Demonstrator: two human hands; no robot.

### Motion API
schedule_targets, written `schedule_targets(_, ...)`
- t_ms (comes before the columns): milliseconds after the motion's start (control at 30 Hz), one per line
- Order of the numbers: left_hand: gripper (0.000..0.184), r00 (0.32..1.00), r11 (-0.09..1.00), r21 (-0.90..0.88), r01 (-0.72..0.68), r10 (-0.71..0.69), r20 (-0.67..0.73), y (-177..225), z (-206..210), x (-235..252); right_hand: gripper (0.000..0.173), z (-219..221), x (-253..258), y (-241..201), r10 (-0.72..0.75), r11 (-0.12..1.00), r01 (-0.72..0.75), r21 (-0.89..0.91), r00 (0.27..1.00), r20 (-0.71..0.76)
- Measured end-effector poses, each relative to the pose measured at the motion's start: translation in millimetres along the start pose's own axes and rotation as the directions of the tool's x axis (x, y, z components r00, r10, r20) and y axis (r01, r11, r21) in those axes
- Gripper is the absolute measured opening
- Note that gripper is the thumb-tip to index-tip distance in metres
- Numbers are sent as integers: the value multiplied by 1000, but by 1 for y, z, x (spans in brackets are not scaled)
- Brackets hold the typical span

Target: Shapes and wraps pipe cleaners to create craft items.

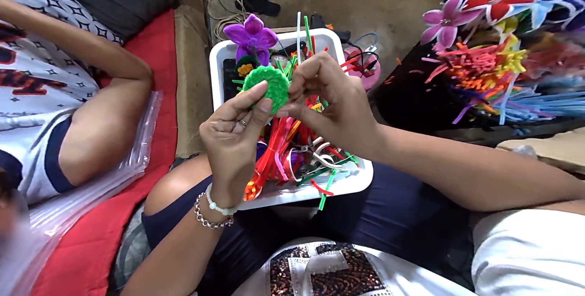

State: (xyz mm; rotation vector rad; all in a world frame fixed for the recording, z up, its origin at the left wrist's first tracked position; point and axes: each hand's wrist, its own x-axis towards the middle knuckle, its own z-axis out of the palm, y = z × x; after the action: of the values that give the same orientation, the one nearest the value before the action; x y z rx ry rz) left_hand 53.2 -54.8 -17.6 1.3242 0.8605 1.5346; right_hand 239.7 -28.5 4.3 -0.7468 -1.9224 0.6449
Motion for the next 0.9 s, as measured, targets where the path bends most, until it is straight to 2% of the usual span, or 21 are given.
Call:
schedule_targets(100, 33, 998, 997, -42, 63, -62, 11, 4, 0, 2, 22, -5, 2, 3, -104, 985, 101, -139, 995, -12)
schedule_targets(267, 32, 992, 991, -62, 115, -111, 55, 6, -2, 3, 14, -7, 4, 13, -315, 891, 302, -338, 949, 15)
schedule_targets(467, 30, 961, 956, -114, 272, -263, 88, 11, -3, 6, 9, -10, 6, 24, -441, 797, 421, -433, 896, 58)
schedule_targets(533, 29, 958, 947, -155, 282, -268, 101, 13, -7, 9, 15, -9, 10, 26, -441, 805, 421, -418, 896, 51)
schedule_targets(633, 28, 979, 977, -76, 199, -195, 63, 21, -22, 19, 29, -7, 21, 30, -334, 878, 327, -349, 942, 40)
schedule_targets(733, 26, 994, 998, 38, 55, -51, -95, 25, -40, 37, 25, -1, 35, 44, -109, 936, 148, -320, 984, 138)
schedule_targets(833, 25, 987, 997, 78, 2, 11, -163, 20, -54, 50, 39, 13, 45, 71, 124, 967, -46, -252, 946, 301)
schedule_targets(900, 25, 987, 995, 96, 16, 0, -160, 17, -57, 53, 46, 24, 47, 82, 187, 969, -108, -221, 908, 376)
